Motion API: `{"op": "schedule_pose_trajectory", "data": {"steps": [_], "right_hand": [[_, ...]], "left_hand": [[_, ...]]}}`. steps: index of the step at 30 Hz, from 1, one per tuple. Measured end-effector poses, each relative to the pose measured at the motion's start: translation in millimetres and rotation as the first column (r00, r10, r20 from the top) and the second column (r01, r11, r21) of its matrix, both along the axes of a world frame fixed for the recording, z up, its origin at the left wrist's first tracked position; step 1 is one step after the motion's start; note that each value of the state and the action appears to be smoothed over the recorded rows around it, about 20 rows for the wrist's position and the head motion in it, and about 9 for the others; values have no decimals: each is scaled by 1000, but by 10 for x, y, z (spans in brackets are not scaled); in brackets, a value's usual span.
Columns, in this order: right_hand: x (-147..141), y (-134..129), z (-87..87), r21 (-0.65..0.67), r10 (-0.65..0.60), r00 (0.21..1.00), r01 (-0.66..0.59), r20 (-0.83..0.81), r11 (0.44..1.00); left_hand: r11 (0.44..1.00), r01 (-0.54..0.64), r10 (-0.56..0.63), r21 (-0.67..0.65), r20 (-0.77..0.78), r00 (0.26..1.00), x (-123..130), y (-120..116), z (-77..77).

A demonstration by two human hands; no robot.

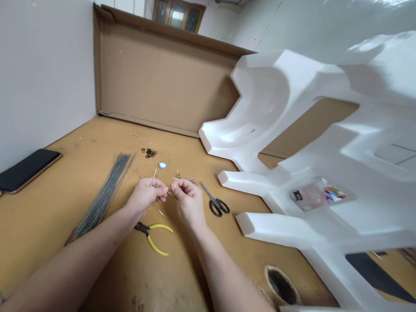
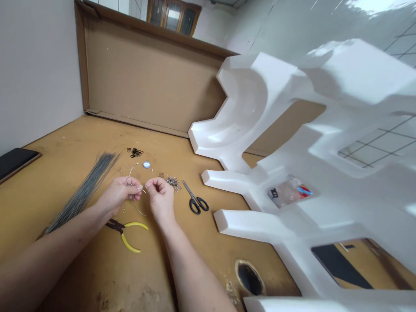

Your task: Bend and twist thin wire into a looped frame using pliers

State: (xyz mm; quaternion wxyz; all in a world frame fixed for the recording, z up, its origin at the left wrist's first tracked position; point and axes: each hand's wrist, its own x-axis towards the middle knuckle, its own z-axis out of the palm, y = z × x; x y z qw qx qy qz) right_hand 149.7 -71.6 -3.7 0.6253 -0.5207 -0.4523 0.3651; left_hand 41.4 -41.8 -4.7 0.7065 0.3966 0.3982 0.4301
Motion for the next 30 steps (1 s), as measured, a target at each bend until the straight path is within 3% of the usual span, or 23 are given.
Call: {"op": "schedule_pose_trajectory", "data": {"steps": [5,10,13,15,17,23,30], "right_hand": [[38,14,23,-23,29,997,-31,-68,999],[140,37,69,-78,89,995,-91,-33,993],[159,37,89,-100,102,995,-99,23,990],[148,31,98,-126,132,990,-125,44,984],[130,23,104,-153,169,984,-159,58,975],[110,5,106,-183,258,965,-246,43,952],[91,17,90,-152,195,981,-193,1,969]], "left_hand": [[996,63,-61,-67,32,998,-7,0,18],[978,208,-208,-13,-120,971,-112,86,30],[997,58,-47,50,-189,981,-208,190,24],[982,-81,105,169,-136,985,-258,252,20],[959,-156,172,235,-50,984,-291,290,26],[965,-31,48,259,-60,997,-347,292,83],[988,24,-14,154,-65,998,-354,274,94]]}}
